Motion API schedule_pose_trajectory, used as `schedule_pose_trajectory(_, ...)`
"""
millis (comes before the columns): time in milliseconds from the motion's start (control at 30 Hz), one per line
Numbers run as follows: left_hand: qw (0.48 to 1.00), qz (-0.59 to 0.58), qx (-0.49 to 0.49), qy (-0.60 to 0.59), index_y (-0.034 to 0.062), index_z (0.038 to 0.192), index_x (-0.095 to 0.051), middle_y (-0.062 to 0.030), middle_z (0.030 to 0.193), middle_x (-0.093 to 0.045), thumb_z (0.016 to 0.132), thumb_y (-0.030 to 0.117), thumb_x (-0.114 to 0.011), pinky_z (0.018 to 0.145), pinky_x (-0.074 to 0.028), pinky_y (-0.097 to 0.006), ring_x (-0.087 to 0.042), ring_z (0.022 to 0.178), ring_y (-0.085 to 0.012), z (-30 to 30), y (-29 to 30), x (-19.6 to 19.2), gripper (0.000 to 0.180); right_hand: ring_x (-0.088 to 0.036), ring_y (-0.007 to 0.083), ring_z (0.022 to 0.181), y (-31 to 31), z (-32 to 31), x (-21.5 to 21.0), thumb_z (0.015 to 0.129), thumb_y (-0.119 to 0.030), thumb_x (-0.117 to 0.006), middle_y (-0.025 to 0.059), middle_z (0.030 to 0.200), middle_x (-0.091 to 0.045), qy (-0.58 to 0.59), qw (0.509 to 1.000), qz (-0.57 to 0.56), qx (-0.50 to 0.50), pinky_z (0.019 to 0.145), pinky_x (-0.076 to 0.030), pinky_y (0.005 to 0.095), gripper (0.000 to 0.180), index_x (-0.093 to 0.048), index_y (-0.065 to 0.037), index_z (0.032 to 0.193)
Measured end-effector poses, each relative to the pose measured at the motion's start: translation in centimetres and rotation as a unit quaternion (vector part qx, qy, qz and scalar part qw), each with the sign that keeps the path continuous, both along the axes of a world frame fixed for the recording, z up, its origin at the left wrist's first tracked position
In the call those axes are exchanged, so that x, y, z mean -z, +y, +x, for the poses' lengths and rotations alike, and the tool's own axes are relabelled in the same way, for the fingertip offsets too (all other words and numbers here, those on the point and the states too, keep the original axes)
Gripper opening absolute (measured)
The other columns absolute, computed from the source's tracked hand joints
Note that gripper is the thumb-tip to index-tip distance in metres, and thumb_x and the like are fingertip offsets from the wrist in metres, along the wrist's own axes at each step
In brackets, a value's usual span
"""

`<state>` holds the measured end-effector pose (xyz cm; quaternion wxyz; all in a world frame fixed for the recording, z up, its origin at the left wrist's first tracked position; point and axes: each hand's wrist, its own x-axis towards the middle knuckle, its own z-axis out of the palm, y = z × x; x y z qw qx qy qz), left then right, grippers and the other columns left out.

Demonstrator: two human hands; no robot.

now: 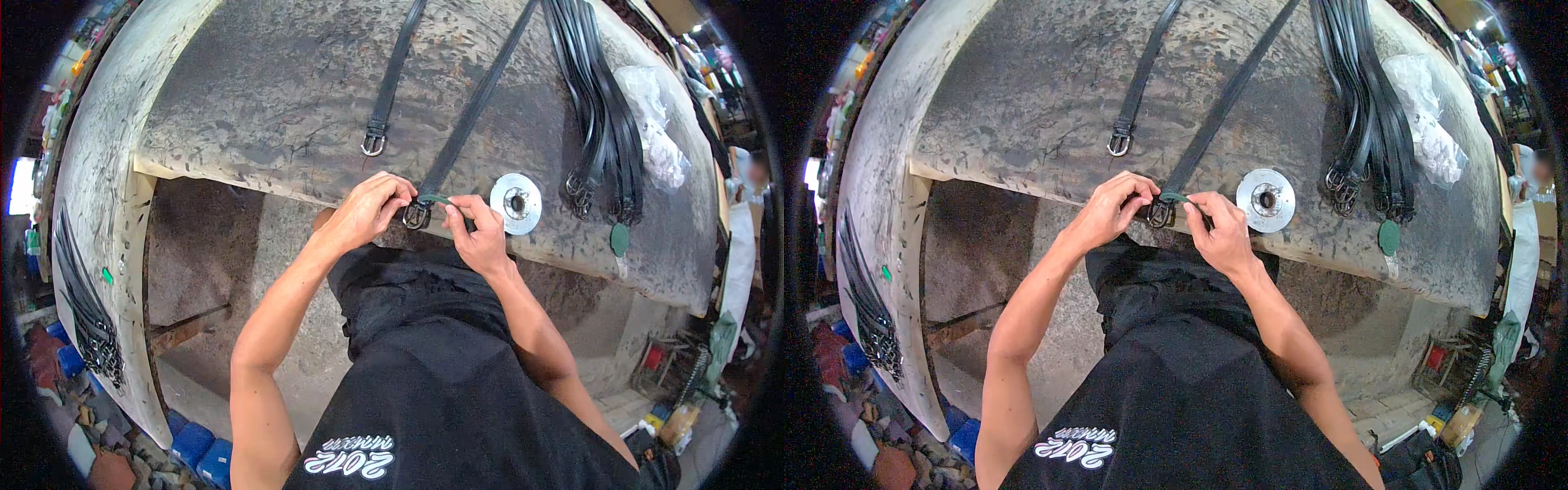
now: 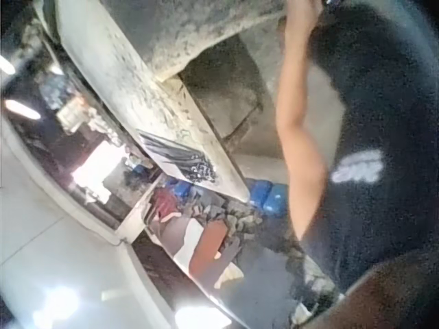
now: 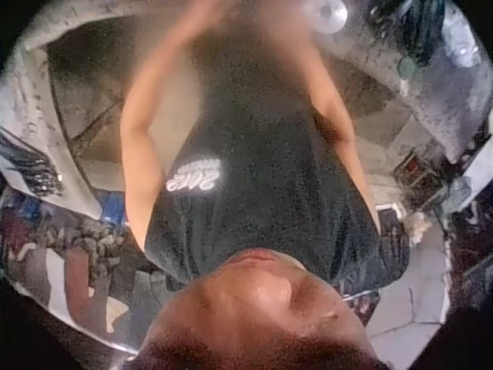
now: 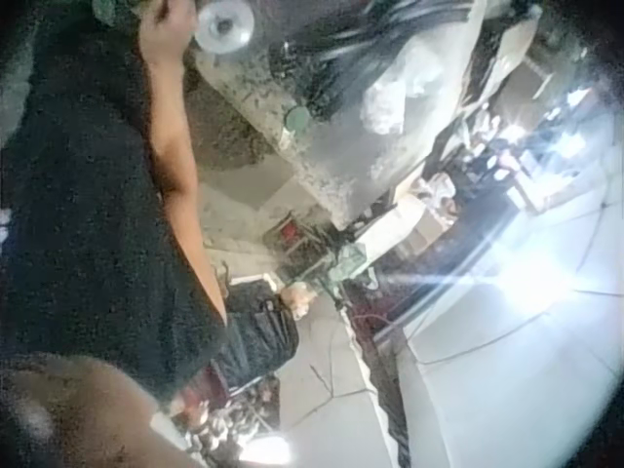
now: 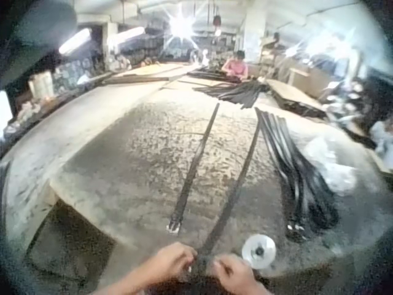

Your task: Attaching metal loops or hardware to leather belt straps at a workshop table.

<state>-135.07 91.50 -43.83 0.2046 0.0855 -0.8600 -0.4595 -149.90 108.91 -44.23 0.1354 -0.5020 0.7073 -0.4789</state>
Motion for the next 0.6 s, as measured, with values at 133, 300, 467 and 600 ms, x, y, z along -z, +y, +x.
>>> schedule_pose_trajectory(133, 1.000, 0.019, 0.008, -0.014, -0.0001, 0.091, -0.057, -0.0125, 0.101, -0.067, 0.082, -0.005, -0.062, 0.078, -0.052, -0.036, -0.064, 0.093, -0.0282, -0.10, -0.39, 0.10, 0.011, -0.068, 0.0164, 0.068, -0.19, 0.01, 0.39, 0.093, -0.005, -0.061, 0.0115, 0.077, -0.070, 0.011, 1.000, -0.006, 0.000, 0.063, -0.052, 0.0287, 0.013, -0.058, 0.004, 0.102)
schedule_pose_trajectory(300, 1.000, 0.024, 0.011, -0.011, 0.0002, 0.089, -0.056, -0.0120, 0.101, -0.066, 0.083, -0.005, -0.063, 0.078, -0.052, -0.036, -0.063, 0.093, -0.0282, -0.05, -0.32, 0.05, 0.011, -0.069, 0.0180, 0.068, -0.43, 0.32, 0.27, 0.091, -0.003, -0.062, 0.0122, 0.079, -0.070, 0.014, 1.000, -0.025, -0.008, 0.062, -0.052, 0.0291, 0.013, -0.059, 0.004, 0.102)
schedule_pose_trajectory(467, 1.000, -0.009, 0.015, 0.004, 0.0010, 0.088, -0.057, -0.0114, 0.103, -0.061, 0.081, -0.005, -0.065, 0.080, -0.050, -0.036, -0.060, 0.095, -0.0282, 0.09, -0.18, 0.20, 0.012, -0.069, 0.0300, 0.078, -0.30, 0.46, 0.06, 0.087, -0.005, -0.066, 0.0172, 0.091, -0.068, -0.031, 0.999, -0.007, 0.007, 0.069, -0.057, 0.0350, 0.013, -0.062, 0.003, 0.097)
schedule_pose_trajectory(600, 1.000, 0.015, 0.002, 0.000, -0.0008, 0.089, -0.057, -0.0126, 0.101, -0.058, 0.080, -0.005, -0.065, 0.078, -0.049, -0.038, -0.060, 0.092, -0.0314, 0.35, 0.06, -0.13, 0.014, -0.069, 0.0296, 0.079, -0.24, 0.46, 0.07, 0.087, -0.004, -0.066, 0.0175, 0.092, -0.068, -0.021, 1.000, -0.006, 0.003, 0.069, -0.057, 0.0349, 0.013, -0.062, 0.003, 0.096)
